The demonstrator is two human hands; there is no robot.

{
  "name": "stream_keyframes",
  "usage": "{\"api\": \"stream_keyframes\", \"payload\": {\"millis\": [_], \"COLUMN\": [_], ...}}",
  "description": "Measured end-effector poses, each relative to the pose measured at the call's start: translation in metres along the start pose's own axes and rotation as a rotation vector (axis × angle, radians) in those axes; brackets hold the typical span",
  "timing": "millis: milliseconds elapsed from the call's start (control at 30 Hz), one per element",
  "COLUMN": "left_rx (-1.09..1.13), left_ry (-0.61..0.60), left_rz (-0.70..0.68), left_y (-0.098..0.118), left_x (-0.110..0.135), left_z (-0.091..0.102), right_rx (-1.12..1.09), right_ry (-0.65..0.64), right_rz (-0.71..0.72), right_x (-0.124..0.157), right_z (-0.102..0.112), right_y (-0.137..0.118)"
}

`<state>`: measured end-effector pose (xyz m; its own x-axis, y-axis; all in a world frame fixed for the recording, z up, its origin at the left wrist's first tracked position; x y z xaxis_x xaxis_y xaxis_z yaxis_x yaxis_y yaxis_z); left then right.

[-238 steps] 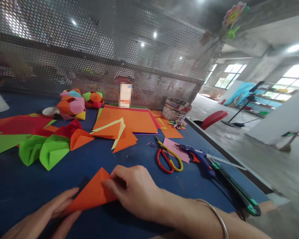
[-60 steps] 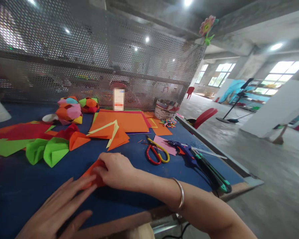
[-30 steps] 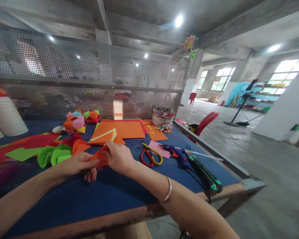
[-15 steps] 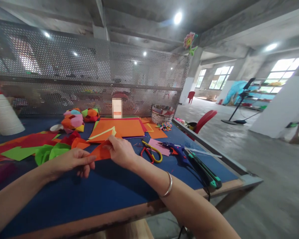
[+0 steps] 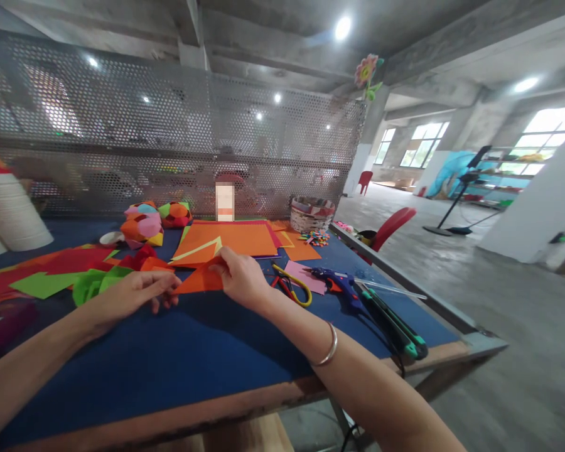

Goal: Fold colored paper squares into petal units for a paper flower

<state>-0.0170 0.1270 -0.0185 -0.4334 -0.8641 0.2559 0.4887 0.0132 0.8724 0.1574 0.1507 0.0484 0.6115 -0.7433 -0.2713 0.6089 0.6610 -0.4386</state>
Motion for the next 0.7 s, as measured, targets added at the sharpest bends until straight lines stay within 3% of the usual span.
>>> {"api": "stream_keyframes", "payload": {"millis": [200, 700], "left_rx": [-0.088, -0.139], "left_ry": [-0.059, -0.027], "left_rz": [-0.019, -0.015], "left_y": [0.006, 0.001], "left_x": [0.0, -0.006], "left_z": [-0.016, -0.009], "right_rx": [-0.026, -0.04], "right_ry": [-0.015, -0.032], "right_rz": [0.065, 0.046], "right_x": [0.004, -0.002], "right_z": [-0.006, -0.01], "right_y": [-0.016, -0.005]}}
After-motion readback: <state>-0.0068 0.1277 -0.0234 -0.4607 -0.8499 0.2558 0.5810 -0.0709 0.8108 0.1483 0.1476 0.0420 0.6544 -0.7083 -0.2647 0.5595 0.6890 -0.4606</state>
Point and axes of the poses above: each hand's wrist, its own x-axis away from the middle knuckle, its own z-axis out of the back of the hand, y = z × x, the point moved 10 cm from there along -x, towards the middle knuckle, and after that the axes turned 15 degrees about -y, right-handed, at the moved point
